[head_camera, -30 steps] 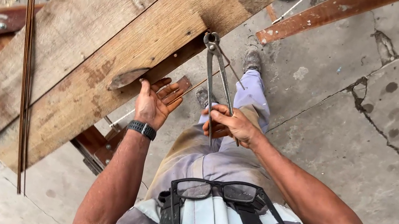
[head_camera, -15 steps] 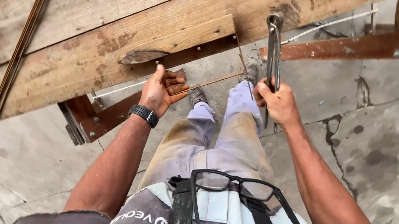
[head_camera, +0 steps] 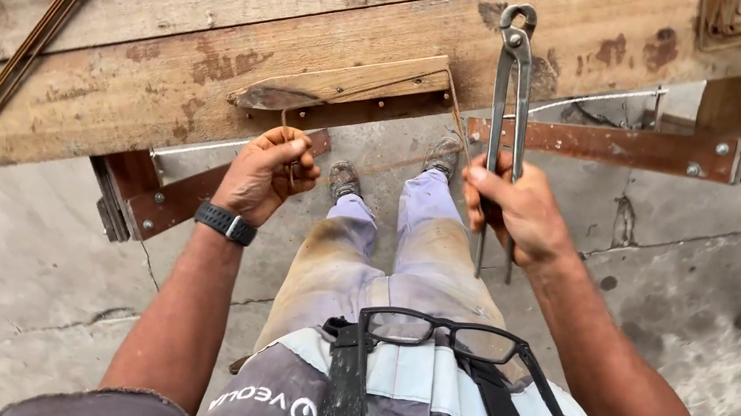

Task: The person bends thin metal rods into rectangular shapes using a pair of metal bending pliers. They repeatedly pick up rods from a pile on a wooden workbench, position them against a wooden guide, and use the pliers to bend the metal into a specific form.

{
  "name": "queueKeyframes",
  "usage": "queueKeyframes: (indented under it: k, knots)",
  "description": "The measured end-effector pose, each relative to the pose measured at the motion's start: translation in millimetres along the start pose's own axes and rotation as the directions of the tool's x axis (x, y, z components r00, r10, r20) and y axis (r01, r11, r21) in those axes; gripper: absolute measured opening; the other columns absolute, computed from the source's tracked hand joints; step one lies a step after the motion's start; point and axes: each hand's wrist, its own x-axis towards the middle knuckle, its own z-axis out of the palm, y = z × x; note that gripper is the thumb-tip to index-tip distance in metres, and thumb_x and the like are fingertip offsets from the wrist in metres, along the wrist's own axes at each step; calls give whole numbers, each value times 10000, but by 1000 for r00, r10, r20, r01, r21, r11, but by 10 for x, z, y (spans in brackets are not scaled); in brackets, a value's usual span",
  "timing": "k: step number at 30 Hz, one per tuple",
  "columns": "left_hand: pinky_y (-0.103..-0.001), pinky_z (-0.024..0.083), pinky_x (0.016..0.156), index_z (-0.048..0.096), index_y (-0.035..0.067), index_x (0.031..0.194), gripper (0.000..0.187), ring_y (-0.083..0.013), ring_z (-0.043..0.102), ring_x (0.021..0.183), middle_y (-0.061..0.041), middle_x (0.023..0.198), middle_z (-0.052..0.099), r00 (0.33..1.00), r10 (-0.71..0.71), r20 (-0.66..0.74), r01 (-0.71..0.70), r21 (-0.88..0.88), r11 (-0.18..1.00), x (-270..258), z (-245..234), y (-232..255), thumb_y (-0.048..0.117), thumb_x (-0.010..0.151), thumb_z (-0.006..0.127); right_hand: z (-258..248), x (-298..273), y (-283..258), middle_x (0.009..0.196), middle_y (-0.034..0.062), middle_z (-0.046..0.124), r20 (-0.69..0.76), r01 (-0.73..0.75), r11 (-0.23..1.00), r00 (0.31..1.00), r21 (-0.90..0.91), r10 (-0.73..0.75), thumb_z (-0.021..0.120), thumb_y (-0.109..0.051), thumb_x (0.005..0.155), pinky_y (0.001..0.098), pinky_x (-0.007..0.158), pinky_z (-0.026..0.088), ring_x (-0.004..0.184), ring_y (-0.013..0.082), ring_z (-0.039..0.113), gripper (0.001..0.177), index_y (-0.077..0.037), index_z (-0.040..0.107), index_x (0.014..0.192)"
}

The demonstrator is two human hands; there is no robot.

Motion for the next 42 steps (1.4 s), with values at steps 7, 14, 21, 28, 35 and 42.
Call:
queueKeyframes:
  k: [7, 14, 21, 28, 35, 42]
  knots:
    - [-314, 625, 704, 674, 50, 1034, 232, -166, 718, 738, -75, 786, 685, 976, 9, 216, -86, 349, 933, -195, 359, 159, 192, 869, 753, -69, 130, -502, 585, 131, 634, 378, 161, 855, 925, -492, 43, 724, -83, 888, 328, 518, 572, 516, 198, 646, 99, -6, 670, 859]
    - [-247, 615, 638, 681, 103, 1033, 273, -98, 675, 643, -44, 709, 650, 957, 239, 164, -279, 292, 915, 579, 588, -724, 358, 1028, 583, -58, 673, -999, 696, 142, 669, 362, 319, 324, 928, -891, 82, 702, -81, 968, 366, 630, 547, 636, 251, 636, 99, -16, 695, 893]
    - [-281, 545, 569, 573, 141, 822, 405, -130, 600, 526, -18, 629, 597, 998, 48, -52, -41, 128, 991, 670, 885, -1045, 519, 962, 529, -141, 1156, -825, 853, 29, 591, 166, 160, 67, 983, -985, 83, 642, -203, 1048, 320, 615, 497, 712, 162, 533, 114, -138, 577, 981]
    - [-297, 591, 542, 520, 139, 760, 505, -116, 545, 491, -1, 588, 483, 981, -1, -195, 15, 73, 997, 683, 881, -1038, 629, 886, 518, -298, 1476, -546, 794, 42, 615, 318, 318, 11, 948, -948, -5, 755, -229, 979, 343, 585, 508, 691, 181, 562, 194, -106, 623, 1049]
    - [-371, 631, 517, 477, 144, 740, 497, -107, 487, 460, 17, 595, 425, 958, -126, -258, 130, -2, 992, 849, 834, -1087, 609, 912, 512, -399, 1662, -297, 1045, 145, 731, 522, 477, -215, 805, -852, -281, 895, -238, 833, 360, 710, 491, 887, 255, 597, 327, -65, 719, 1048]
    - [-342, 584, 524, 560, 126, 865, 346, -150, 569, 539, -14, 677, 560, 959, -115, -259, 118, -3, 993, 935, 858, -964, 417, 1030, 473, -427, 1425, -526, 951, 90, 632, 508, 469, -199, 820, -861, -264, 820, -310, 926, 381, 771, 469, 912, 258, 550, 319, -86, 619, 1030]
